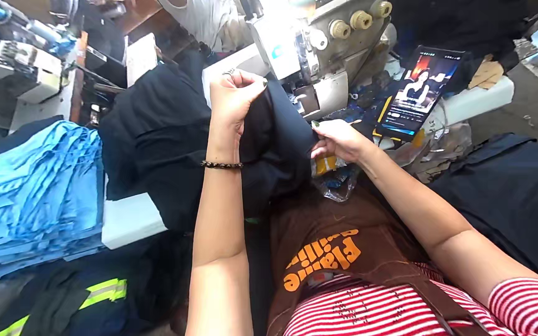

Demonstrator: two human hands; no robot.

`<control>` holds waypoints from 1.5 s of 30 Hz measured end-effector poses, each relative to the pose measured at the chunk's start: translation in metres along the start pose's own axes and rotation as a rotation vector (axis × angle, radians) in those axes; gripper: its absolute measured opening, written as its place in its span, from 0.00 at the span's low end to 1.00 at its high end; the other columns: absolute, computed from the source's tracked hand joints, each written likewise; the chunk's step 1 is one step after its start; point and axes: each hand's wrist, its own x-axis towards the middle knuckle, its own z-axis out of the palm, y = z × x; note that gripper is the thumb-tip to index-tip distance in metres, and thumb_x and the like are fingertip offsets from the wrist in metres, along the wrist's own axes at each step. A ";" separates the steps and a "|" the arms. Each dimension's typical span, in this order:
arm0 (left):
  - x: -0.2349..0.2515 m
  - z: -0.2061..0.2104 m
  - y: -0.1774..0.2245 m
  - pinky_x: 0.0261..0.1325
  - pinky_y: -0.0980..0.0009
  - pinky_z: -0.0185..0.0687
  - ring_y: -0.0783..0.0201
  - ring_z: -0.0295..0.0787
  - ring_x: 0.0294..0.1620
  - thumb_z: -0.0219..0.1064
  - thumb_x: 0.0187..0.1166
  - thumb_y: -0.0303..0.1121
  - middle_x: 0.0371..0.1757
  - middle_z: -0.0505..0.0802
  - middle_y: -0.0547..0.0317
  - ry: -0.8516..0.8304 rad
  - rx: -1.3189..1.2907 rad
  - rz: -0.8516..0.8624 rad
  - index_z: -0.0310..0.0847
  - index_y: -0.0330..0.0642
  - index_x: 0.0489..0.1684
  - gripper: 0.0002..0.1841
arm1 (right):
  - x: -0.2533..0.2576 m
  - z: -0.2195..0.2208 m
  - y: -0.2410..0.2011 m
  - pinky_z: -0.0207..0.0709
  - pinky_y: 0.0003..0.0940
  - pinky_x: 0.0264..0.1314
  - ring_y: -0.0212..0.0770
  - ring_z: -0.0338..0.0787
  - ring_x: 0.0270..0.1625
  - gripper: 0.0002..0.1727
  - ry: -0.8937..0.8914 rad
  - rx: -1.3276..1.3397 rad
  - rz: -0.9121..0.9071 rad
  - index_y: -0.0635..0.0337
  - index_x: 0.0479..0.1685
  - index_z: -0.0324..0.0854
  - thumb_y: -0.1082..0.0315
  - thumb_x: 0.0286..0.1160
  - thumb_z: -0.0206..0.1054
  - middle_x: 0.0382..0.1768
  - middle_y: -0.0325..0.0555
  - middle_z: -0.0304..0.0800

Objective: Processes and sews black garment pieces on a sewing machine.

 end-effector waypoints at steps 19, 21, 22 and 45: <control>-0.031 0.001 0.011 0.42 0.77 0.88 0.78 0.90 0.33 0.78 0.64 0.21 0.31 0.94 0.70 0.012 -0.009 0.058 0.87 0.43 0.33 0.08 | -0.038 0.011 0.019 0.92 0.38 0.32 0.38 0.91 0.24 0.05 0.055 -0.072 -0.146 0.61 0.40 0.78 0.79 0.74 0.68 0.26 0.43 0.88; -0.033 0.006 0.002 0.43 0.78 0.88 0.79 0.90 0.34 0.80 0.63 0.22 0.33 0.95 0.67 0.009 0.130 0.102 0.87 0.39 0.36 0.08 | -0.041 0.012 0.027 0.93 0.41 0.33 0.41 0.92 0.25 0.11 0.086 -0.054 -0.095 0.62 0.48 0.76 0.82 0.72 0.68 0.27 0.45 0.89; -0.033 0.009 -0.005 0.45 0.77 0.87 0.77 0.90 0.35 0.79 0.64 0.23 0.36 0.94 0.64 0.003 0.207 0.107 0.87 0.37 0.39 0.09 | -0.043 0.012 0.031 0.93 0.41 0.34 0.42 0.93 0.27 0.17 0.092 -0.050 -0.069 0.62 0.57 0.76 0.84 0.72 0.67 0.33 0.48 0.90; -0.114 0.101 -0.029 0.90 0.47 0.54 0.46 0.68 0.87 0.51 0.88 0.27 0.84 0.78 0.44 0.169 1.004 0.267 0.72 0.35 0.82 0.23 | -0.060 0.022 0.037 0.92 0.34 0.38 0.39 0.94 0.28 0.13 0.166 -0.026 -0.094 0.68 0.57 0.81 0.83 0.75 0.64 0.30 0.48 0.94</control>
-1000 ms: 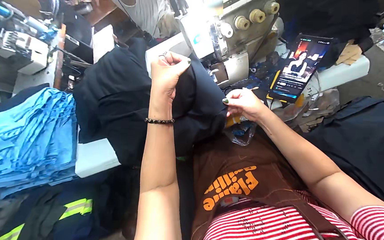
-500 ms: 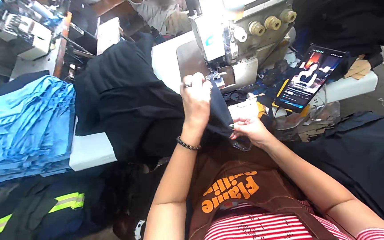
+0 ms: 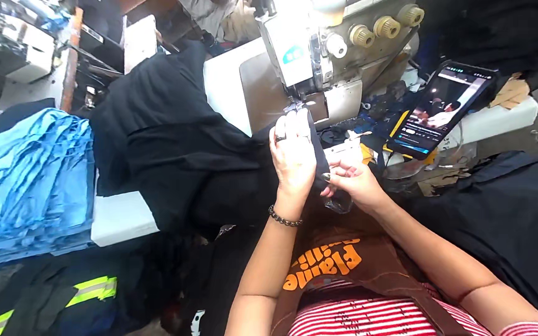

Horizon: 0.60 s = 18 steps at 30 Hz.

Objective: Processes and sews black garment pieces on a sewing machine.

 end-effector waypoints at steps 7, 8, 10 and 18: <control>0.059 -0.012 -0.049 0.87 0.51 0.64 0.52 0.75 0.83 0.55 0.87 0.29 0.79 0.82 0.50 -0.217 -0.299 -0.195 0.76 0.36 0.74 0.20 | 0.039 0.013 -0.015 0.90 0.32 0.27 0.38 0.91 0.24 0.30 0.030 -0.187 -0.299 0.56 0.78 0.71 0.82 0.75 0.67 0.31 0.49 0.91; 0.075 -0.008 -0.059 0.82 0.49 0.70 0.49 0.78 0.80 0.57 0.86 0.32 0.77 0.84 0.49 -0.263 -0.283 -0.226 0.75 0.37 0.76 0.21 | 0.047 0.015 -0.018 0.89 0.30 0.25 0.37 0.90 0.23 0.27 0.033 -0.222 -0.327 0.58 0.77 0.74 0.81 0.76 0.67 0.31 0.48 0.91; 0.101 -0.005 -0.073 0.77 0.43 0.74 0.43 0.81 0.76 0.59 0.86 0.36 0.73 0.86 0.42 -0.350 -0.238 -0.243 0.68 0.39 0.82 0.25 | 0.065 0.020 -0.024 0.88 0.27 0.27 0.33 0.89 0.24 0.20 0.069 -0.301 -0.384 0.64 0.69 0.81 0.80 0.77 0.67 0.36 0.47 0.92; 0.165 0.025 -0.110 0.69 0.39 0.79 0.36 0.87 0.67 0.54 0.89 0.34 0.66 0.89 0.35 -0.287 -0.058 -0.157 0.69 0.38 0.83 0.24 | 0.078 0.024 -0.016 0.84 0.27 0.20 0.33 0.87 0.21 0.15 0.121 -0.479 -0.472 0.56 0.67 0.85 0.71 0.87 0.62 0.34 0.45 0.92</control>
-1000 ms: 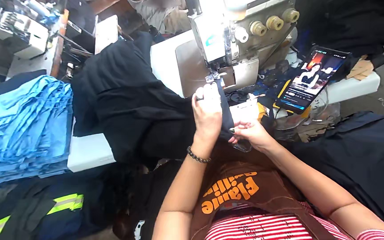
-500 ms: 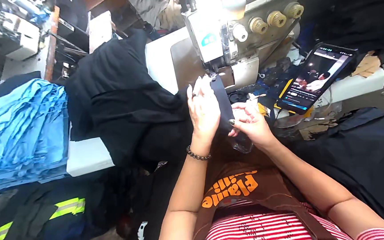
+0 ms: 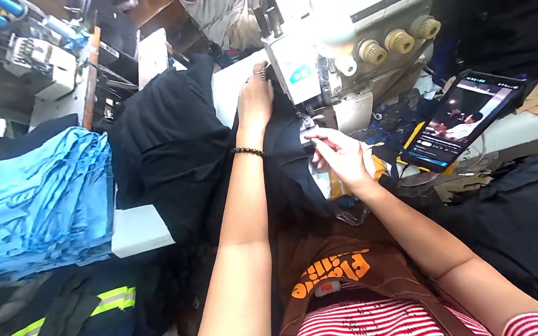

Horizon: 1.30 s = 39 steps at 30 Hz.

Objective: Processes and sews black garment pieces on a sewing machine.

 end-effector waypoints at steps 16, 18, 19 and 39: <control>-0.181 -0.065 0.005 0.60 0.75 0.79 0.65 0.79 0.57 0.65 0.84 0.26 0.55 0.81 0.49 1.041 -0.413 -0.014 0.82 0.28 0.58 0.12 | 0.039 0.023 -0.050 0.89 0.37 0.33 0.38 0.92 0.37 0.36 -0.364 -0.145 -0.002 0.51 0.90 0.61 0.66 0.82 0.68 0.80 0.51 0.74; -0.196 -0.061 0.018 0.59 0.77 0.78 0.67 0.79 0.58 0.65 0.84 0.25 0.56 0.81 0.52 1.010 -0.493 0.023 0.83 0.29 0.59 0.12 | 0.032 0.017 -0.046 0.89 0.40 0.38 0.41 0.92 0.41 0.29 -0.422 -0.218 -0.070 0.56 0.82 0.71 0.63 0.82 0.69 0.68 0.54 0.82; -0.202 -0.054 0.023 0.59 0.78 0.78 0.68 0.79 0.58 0.65 0.84 0.25 0.56 0.82 0.53 0.970 -0.547 0.025 0.83 0.29 0.59 0.12 | 0.025 0.010 -0.045 0.88 0.42 0.44 0.42 0.91 0.44 0.23 -0.419 -0.297 -0.099 0.57 0.73 0.79 0.61 0.82 0.69 0.60 0.52 0.85; -0.038 -0.159 -0.042 0.82 0.56 0.67 0.48 0.76 0.78 0.59 0.86 0.31 0.75 0.81 0.34 0.562 -0.174 0.470 0.76 0.30 0.75 0.22 | 0.006 0.004 -0.043 0.84 0.25 0.44 0.26 0.88 0.37 0.08 -0.098 0.090 0.212 0.65 0.47 0.89 0.75 0.71 0.72 0.37 0.41 0.93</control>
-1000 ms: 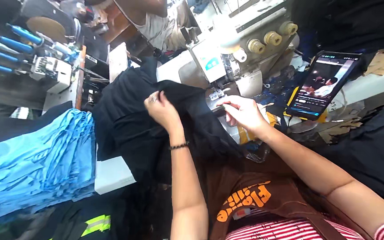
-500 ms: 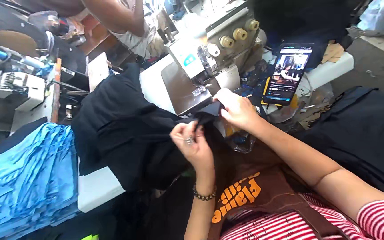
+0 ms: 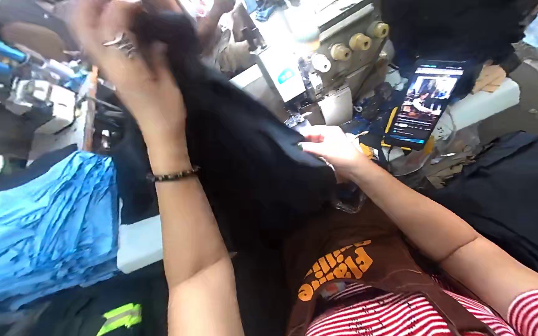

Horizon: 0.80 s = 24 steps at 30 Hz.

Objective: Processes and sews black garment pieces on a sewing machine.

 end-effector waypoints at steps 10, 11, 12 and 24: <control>-0.116 0.056 0.030 0.77 0.59 0.79 0.58 0.86 0.69 0.72 0.75 0.23 0.61 0.93 0.49 -0.413 -0.502 -0.145 0.90 0.35 0.55 0.12 | 0.018 -0.017 0.020 0.85 0.26 0.48 0.27 0.90 0.42 0.04 0.202 -0.008 -0.031 0.62 0.43 0.89 0.73 0.74 0.71 0.39 0.40 0.93; -0.115 0.064 0.036 0.79 0.57 0.74 0.56 0.84 0.71 0.73 0.73 0.24 0.63 0.92 0.49 -0.405 -0.500 -0.128 0.90 0.36 0.56 0.14 | 0.019 -0.017 0.020 0.85 0.26 0.48 0.27 0.90 0.42 0.04 0.204 -0.006 -0.046 0.61 0.42 0.88 0.74 0.73 0.72 0.38 0.40 0.93; -0.112 0.071 0.043 0.81 0.55 0.71 0.54 0.82 0.73 0.74 0.71 0.23 0.64 0.92 0.49 -0.417 -0.495 -0.103 0.90 0.37 0.57 0.16 | 0.019 -0.017 0.021 0.84 0.26 0.46 0.28 0.89 0.41 0.04 0.205 0.001 -0.055 0.61 0.42 0.87 0.74 0.73 0.72 0.38 0.40 0.92; -0.113 0.102 0.076 0.74 0.62 0.72 0.61 0.83 0.64 0.72 0.74 0.26 0.52 0.92 0.54 -0.418 -0.633 -0.127 0.90 0.39 0.39 0.03 | 0.013 -0.036 0.026 0.84 0.24 0.46 0.27 0.88 0.40 0.11 -0.012 0.106 -0.124 0.67 0.54 0.86 0.80 0.76 0.65 0.46 0.43 0.92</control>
